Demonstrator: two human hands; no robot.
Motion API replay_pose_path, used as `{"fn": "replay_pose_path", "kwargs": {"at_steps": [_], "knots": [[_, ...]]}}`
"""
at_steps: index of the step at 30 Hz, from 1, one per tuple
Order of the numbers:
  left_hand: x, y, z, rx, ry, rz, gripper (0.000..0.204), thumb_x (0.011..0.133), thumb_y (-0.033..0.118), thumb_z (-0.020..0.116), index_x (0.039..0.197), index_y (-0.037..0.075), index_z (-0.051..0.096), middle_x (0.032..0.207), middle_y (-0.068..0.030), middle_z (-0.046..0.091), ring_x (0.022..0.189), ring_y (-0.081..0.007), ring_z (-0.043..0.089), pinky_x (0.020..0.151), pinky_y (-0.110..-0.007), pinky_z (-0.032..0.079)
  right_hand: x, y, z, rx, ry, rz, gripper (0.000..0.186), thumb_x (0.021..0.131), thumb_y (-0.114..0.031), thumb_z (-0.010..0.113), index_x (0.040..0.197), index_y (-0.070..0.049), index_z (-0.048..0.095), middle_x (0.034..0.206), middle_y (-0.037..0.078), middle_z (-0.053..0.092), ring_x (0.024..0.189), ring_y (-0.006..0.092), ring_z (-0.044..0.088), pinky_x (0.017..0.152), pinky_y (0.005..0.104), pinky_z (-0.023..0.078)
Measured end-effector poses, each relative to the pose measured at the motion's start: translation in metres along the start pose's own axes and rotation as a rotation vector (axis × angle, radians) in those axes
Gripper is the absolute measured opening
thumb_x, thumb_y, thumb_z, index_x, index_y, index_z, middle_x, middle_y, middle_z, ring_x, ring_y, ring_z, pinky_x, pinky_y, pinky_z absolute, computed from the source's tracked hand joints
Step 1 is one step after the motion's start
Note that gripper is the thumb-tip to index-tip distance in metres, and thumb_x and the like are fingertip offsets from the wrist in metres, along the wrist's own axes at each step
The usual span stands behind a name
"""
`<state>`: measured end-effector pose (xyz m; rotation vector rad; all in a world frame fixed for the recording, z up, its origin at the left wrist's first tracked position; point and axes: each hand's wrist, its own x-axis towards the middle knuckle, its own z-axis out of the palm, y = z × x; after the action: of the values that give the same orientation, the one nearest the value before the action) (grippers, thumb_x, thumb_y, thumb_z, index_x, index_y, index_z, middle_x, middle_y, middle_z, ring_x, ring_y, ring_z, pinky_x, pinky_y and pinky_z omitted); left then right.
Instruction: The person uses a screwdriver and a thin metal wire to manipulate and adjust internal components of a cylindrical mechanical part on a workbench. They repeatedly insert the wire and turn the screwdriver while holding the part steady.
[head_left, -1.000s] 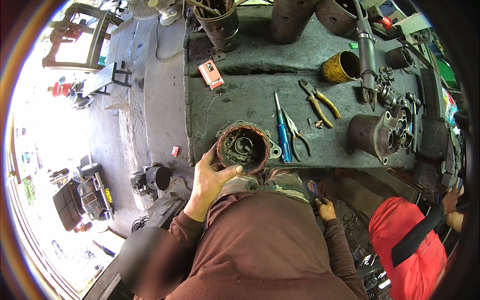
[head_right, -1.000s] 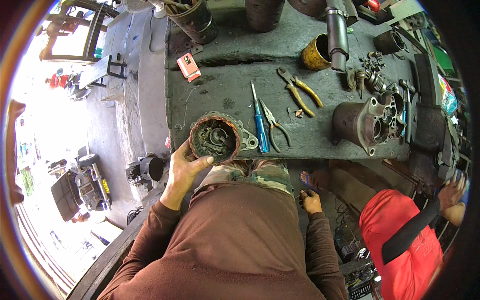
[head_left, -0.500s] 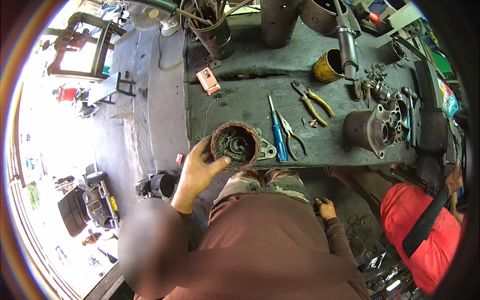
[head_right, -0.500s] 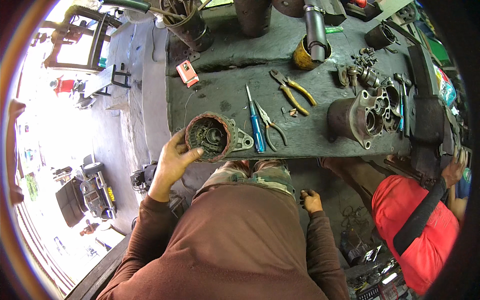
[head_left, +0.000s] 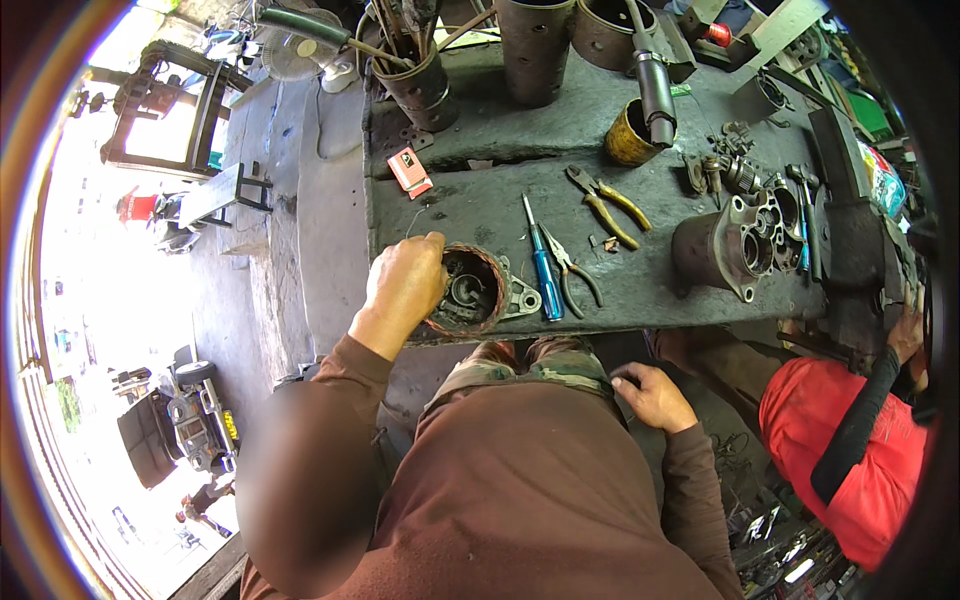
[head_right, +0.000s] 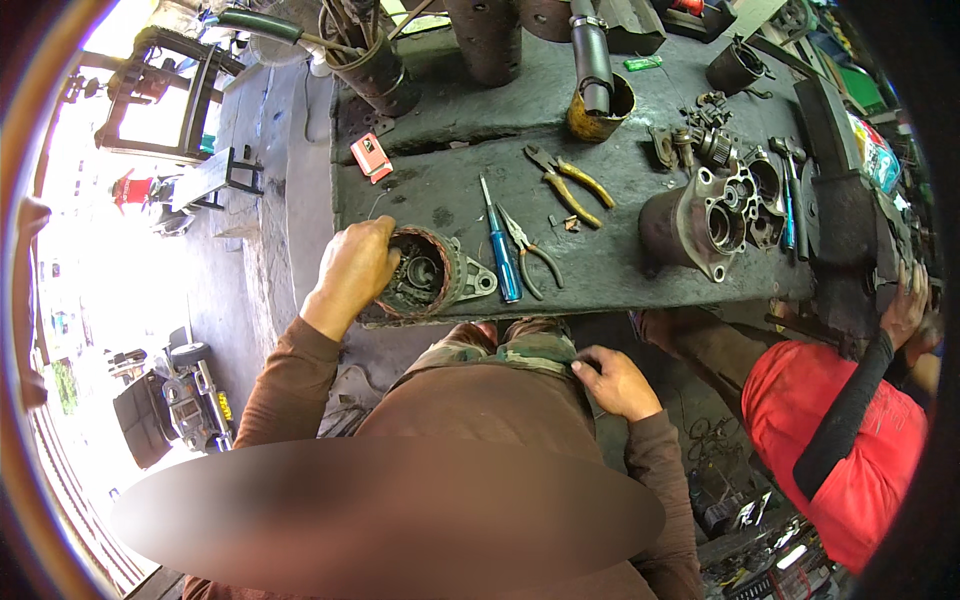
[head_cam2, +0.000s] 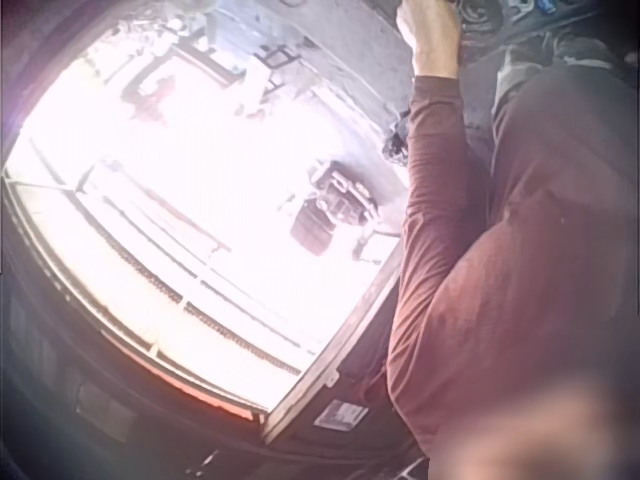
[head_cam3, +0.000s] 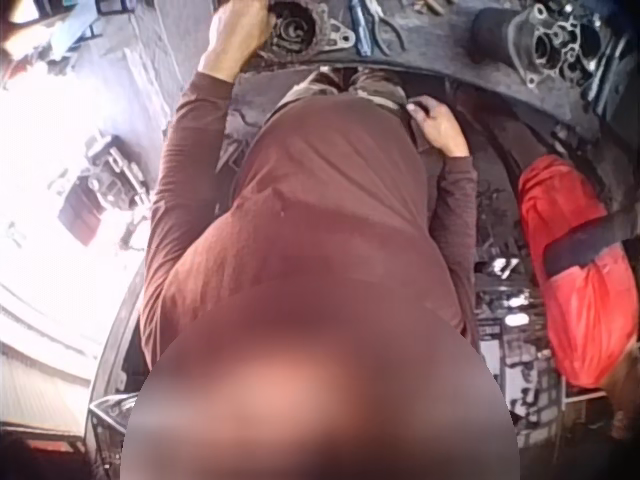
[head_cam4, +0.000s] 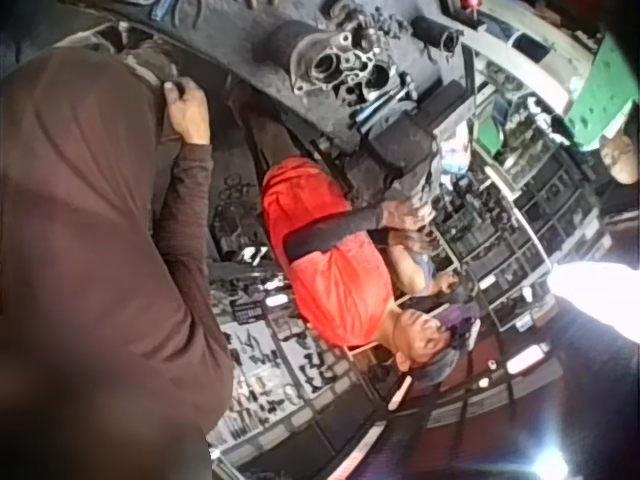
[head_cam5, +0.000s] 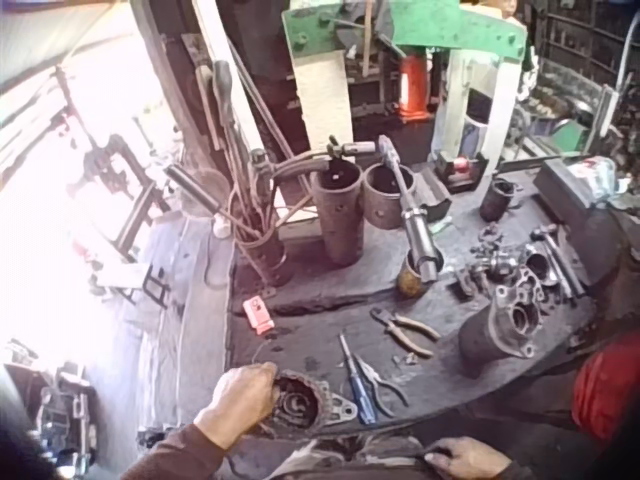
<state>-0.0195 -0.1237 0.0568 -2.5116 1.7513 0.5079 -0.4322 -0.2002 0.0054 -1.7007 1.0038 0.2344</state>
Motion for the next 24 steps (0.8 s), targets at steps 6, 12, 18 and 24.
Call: {"fn": "replay_pose_path", "kwargs": {"at_steps": [6, 12, 18, 24], "knots": [[0.009, 0.004, 0.014, 0.076, 0.051, 0.014, 0.019, 0.087, 0.01, 0.073, 0.1, 0.001, 0.064, 0.094, -0.0221, 0.073, 0.092, -0.0437, 0.074, 0.082, -0.053, 0.059, 0.006, -0.061, -0.008, 0.07, 0.104, -0.114, 0.036, 0.1, -0.027, 0.07, 0.119, 0.004, 0.073, 0.112, 0.024, 0.075, 0.103, 0.0393, 0.073, 0.09, 0.0432, 0.057], [0.008, 0.01, 0.022, 0.172, 0.06, -0.006, 0.018, 0.088, 0.009, 0.074, 0.101, 0.002, 0.063, 0.098, -0.0201, 0.074, 0.094, -0.0378, 0.076, 0.081, -0.047, 0.062, 0.025, -0.081, -0.001, 0.037, 0.123, -0.249, 0.032, 0.101, -0.025, 0.07, 0.119, 0.002, 0.072, 0.111, 0.022, 0.075, 0.102, 0.0375, 0.072, 0.089, 0.0433, 0.056], [-0.011, 0.007, 0.004, -0.1, 0.134, -0.077, 0.028, 0.087, 0.013, 0.076, 0.109, 0.001, 0.064, 0.102, -0.0203, 0.074, 0.096, -0.0423, 0.074, 0.084, -0.052, 0.06, 0.041, -0.082, 0.005, -0.089, 0.131, -0.301, 0.032, 0.101, -0.027, 0.069, 0.115, 0.002, 0.072, 0.109, 0.023, 0.073, 0.102, 0.0414, 0.07, 0.089, 0.0468, 0.055], [-0.021, 0.009, 0.002, -0.097, 0.123, -0.139, 0.029, 0.086, 0.014, 0.074, 0.111, 0.001, 0.066, 0.1, -0.0218, 0.076, 0.093, -0.0447, 0.074, 0.082, -0.054, 0.059, 0.048, -0.088, 0.006, -0.163, 0.135, -0.317, 0.035, 0.101, -0.029, 0.069, 0.117, 0.001, 0.072, 0.107, 0.023, 0.072, 0.1, 0.043, 0.069, 0.089, 0.0497, 0.054]]}}
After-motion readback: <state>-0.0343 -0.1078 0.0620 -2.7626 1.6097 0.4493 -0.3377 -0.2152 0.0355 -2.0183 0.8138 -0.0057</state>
